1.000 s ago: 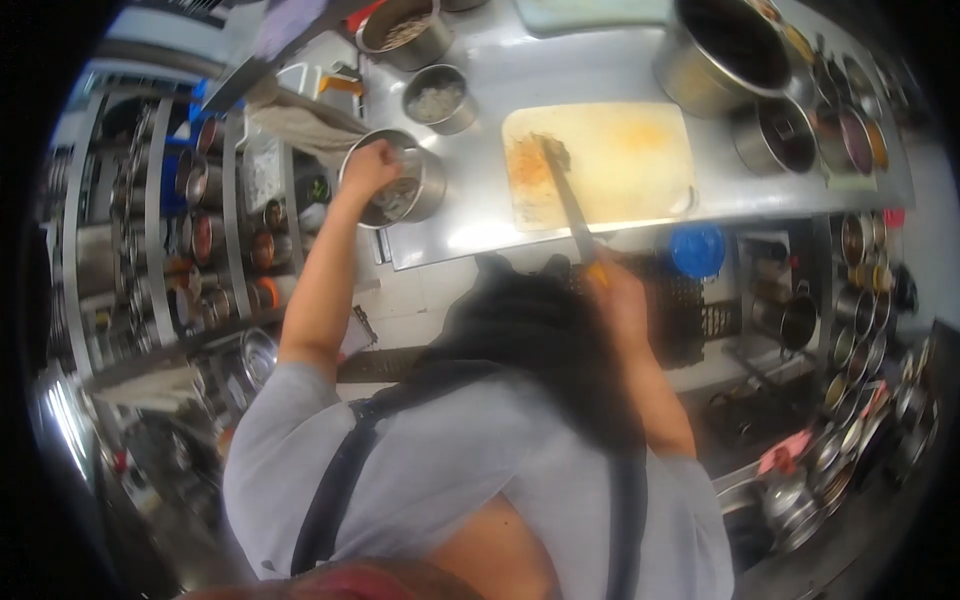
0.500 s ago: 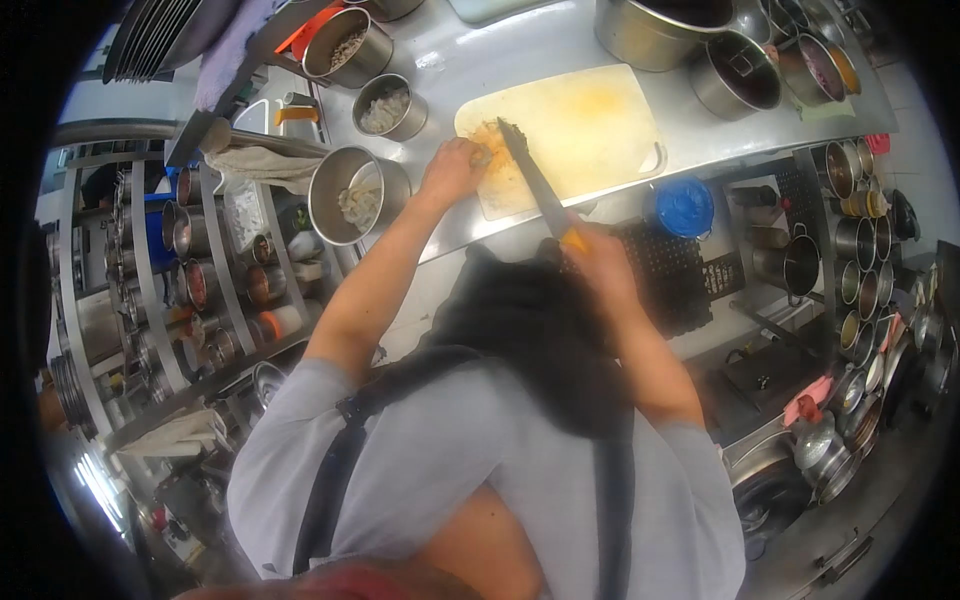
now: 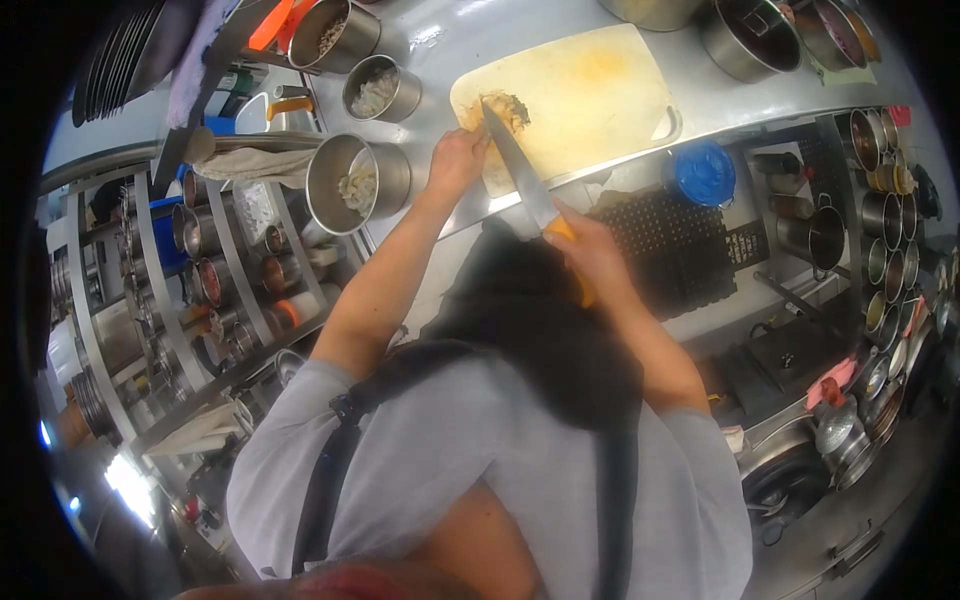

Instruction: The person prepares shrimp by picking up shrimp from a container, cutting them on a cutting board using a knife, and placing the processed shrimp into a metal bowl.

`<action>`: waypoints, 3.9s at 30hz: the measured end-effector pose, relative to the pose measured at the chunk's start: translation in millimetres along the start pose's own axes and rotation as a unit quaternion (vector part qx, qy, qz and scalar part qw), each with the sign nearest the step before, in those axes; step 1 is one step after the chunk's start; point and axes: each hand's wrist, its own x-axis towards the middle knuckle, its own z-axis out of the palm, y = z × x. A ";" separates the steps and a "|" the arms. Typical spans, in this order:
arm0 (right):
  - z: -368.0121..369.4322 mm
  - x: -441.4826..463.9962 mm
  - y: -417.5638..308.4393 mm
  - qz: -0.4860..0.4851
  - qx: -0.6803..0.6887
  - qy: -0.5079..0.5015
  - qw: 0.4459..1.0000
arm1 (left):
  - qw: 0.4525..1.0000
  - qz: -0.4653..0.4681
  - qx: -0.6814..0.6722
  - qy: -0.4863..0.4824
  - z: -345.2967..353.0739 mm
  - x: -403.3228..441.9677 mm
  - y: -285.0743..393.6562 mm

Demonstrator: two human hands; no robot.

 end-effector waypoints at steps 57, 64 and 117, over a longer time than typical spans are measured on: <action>-20.4 -18.3 -23.3 -0.123 -0.216 0.065 0.966 | 0.946 -0.137 0.233 -0.178 -158.5 93.1 -157.5; -19.8 -16.9 -26.4 -0.097 -0.194 0.062 0.974 | 0.962 -0.147 0.167 -0.157 -165.4 92.1 -142.0; -17.9 -16.1 -23.1 -0.099 -0.200 0.082 0.971 | 0.978 -0.102 0.133 -0.122 -173.8 94.8 -181.4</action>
